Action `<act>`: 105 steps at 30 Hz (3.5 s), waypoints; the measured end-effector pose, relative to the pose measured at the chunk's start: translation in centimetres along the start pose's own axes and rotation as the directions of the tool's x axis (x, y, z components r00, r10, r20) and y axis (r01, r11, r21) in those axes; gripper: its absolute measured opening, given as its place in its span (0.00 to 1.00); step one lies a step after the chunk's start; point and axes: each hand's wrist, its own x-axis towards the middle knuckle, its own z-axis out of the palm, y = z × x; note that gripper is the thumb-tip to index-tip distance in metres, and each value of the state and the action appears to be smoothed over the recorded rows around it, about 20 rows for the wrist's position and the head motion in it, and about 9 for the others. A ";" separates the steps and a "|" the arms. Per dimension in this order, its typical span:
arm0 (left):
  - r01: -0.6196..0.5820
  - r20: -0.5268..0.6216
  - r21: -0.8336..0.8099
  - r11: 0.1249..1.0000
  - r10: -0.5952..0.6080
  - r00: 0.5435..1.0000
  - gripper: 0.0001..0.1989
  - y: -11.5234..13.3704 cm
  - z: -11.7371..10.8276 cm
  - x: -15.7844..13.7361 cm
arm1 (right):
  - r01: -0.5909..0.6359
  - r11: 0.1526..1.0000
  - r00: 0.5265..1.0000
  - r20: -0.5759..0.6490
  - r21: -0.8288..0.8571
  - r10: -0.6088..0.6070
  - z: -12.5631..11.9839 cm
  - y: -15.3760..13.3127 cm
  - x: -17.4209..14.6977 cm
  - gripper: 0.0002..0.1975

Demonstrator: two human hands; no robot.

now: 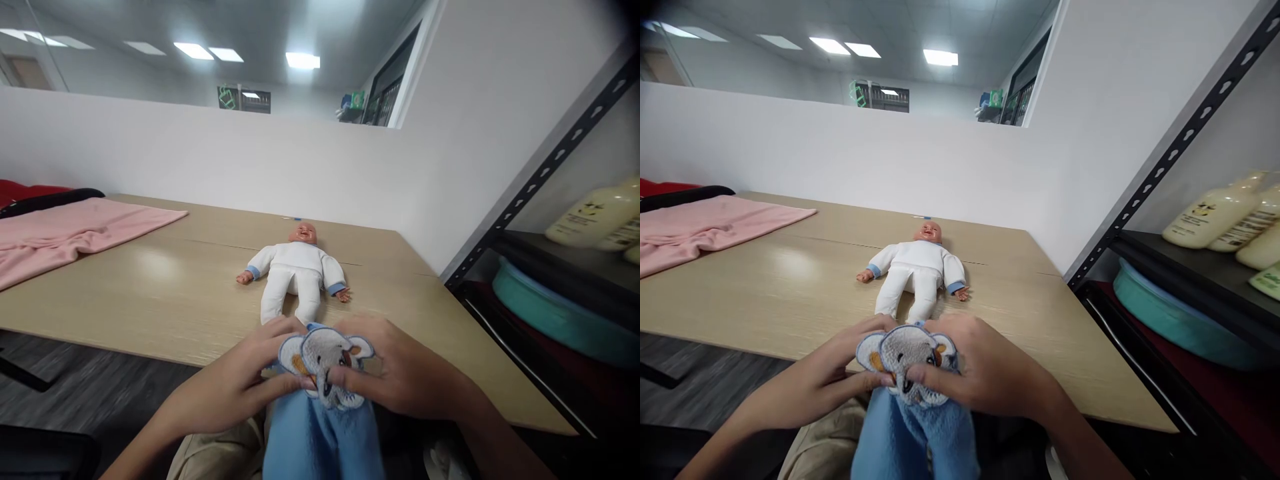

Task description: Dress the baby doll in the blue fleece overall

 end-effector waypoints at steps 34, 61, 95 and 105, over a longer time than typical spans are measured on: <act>0.127 -0.006 -0.423 0.897 -0.143 0.990 0.19 -4.2 -1.8 0.7 | -0.040 0.761 0.993 0.107 0.648 -0.039 8.0 4.0 2.0 0.34; 0.167 0.188 -0.660 0.732 -0.054 0.981 0.28 -9.7 -3.3 2.4 | -0.197 0.577 0.980 0.147 0.792 0.133 4.1 8.2 6.4 0.30; 0.079 -0.029 -0.826 0.558 -0.183 0.983 0.22 -10.4 -0.6 1.5 | -0.313 0.544 0.950 0.248 0.778 0.192 5.8 7.1 6.7 0.28; 0.269 -0.030 -0.764 0.587 -0.448 0.893 0.19 -8.6 1.2 -1.4 | -0.413 0.730 0.899 0.113 0.544 0.424 6.7 5.2 5.0 0.31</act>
